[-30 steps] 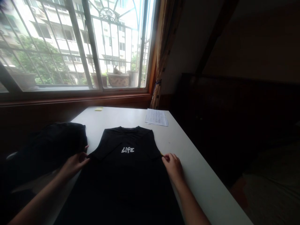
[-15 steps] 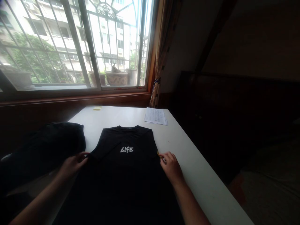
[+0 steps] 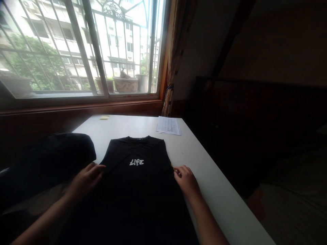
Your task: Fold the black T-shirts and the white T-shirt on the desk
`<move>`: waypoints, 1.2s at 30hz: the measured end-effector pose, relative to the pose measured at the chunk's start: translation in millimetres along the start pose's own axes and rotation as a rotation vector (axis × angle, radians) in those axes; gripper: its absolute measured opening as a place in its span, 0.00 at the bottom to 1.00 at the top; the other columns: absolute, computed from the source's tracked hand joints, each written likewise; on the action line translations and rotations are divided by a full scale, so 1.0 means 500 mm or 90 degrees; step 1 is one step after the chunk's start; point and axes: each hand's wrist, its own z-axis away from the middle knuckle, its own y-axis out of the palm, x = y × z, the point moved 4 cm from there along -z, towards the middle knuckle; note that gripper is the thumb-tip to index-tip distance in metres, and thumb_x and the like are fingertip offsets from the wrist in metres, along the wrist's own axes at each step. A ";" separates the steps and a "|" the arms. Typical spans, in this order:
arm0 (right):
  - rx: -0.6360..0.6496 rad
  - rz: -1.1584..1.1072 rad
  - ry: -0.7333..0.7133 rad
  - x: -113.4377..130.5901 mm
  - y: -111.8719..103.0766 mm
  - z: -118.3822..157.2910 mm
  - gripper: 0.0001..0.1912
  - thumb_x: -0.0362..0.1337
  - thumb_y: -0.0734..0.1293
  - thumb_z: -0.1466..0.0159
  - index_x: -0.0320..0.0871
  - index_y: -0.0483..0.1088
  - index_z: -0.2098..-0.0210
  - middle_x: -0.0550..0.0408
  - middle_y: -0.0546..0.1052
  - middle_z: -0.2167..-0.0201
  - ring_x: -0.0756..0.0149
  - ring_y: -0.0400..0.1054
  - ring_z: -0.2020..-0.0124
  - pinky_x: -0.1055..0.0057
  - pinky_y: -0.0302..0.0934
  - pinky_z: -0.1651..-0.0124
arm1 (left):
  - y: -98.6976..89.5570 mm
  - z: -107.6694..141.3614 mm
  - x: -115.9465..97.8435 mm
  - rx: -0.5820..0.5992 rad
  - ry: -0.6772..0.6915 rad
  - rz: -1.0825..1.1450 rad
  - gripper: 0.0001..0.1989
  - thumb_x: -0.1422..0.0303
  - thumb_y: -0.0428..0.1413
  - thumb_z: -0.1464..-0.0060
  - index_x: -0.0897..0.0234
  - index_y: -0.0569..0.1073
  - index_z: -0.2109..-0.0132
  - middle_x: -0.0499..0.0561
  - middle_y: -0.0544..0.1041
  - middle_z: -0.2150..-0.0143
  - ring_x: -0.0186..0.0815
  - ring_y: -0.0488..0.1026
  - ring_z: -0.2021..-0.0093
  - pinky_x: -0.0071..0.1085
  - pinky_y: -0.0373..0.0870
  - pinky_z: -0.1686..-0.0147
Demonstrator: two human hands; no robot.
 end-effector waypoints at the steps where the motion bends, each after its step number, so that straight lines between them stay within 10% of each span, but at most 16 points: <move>1: -0.002 -0.003 0.014 -0.003 0.000 0.000 0.10 0.35 0.63 0.36 0.46 0.76 0.61 0.51 0.77 0.65 0.57 0.71 0.61 0.61 0.64 0.53 | 0.006 -0.007 -0.033 0.037 0.058 -0.004 0.12 0.65 0.51 0.36 0.56 0.77 0.52 0.52 0.77 0.56 0.41 0.75 0.58 0.34 0.73 0.60; 9: -0.004 -0.019 0.060 -0.020 0.007 0.004 0.09 0.39 0.63 0.35 0.46 0.74 0.67 0.52 0.76 0.67 0.59 0.70 0.64 0.63 0.63 0.57 | 0.104 -0.133 -0.258 0.161 0.357 -0.127 0.11 0.73 0.54 0.38 0.59 0.76 0.50 0.53 0.75 0.52 0.41 0.71 0.54 0.35 0.70 0.56; 17: -0.030 0.002 0.052 -0.011 0.001 0.004 0.07 0.37 0.63 0.36 0.46 0.73 0.68 0.52 0.75 0.69 0.58 0.68 0.64 0.63 0.62 0.55 | 0.239 -0.254 -0.365 0.168 0.490 -0.214 0.07 0.74 0.54 0.37 0.64 0.77 0.56 0.58 0.75 0.54 0.45 0.70 0.54 0.37 0.65 0.64; 36: 0.001 0.004 -0.052 0.031 -0.001 0.006 0.16 0.31 0.63 0.35 0.47 0.76 0.51 0.50 0.75 0.62 0.56 0.69 0.58 0.59 0.66 0.50 | 0.256 -0.301 -0.293 0.137 0.483 -0.210 0.09 0.77 0.50 0.38 0.64 0.74 0.59 0.52 0.73 0.60 0.35 0.69 0.66 0.33 0.65 0.67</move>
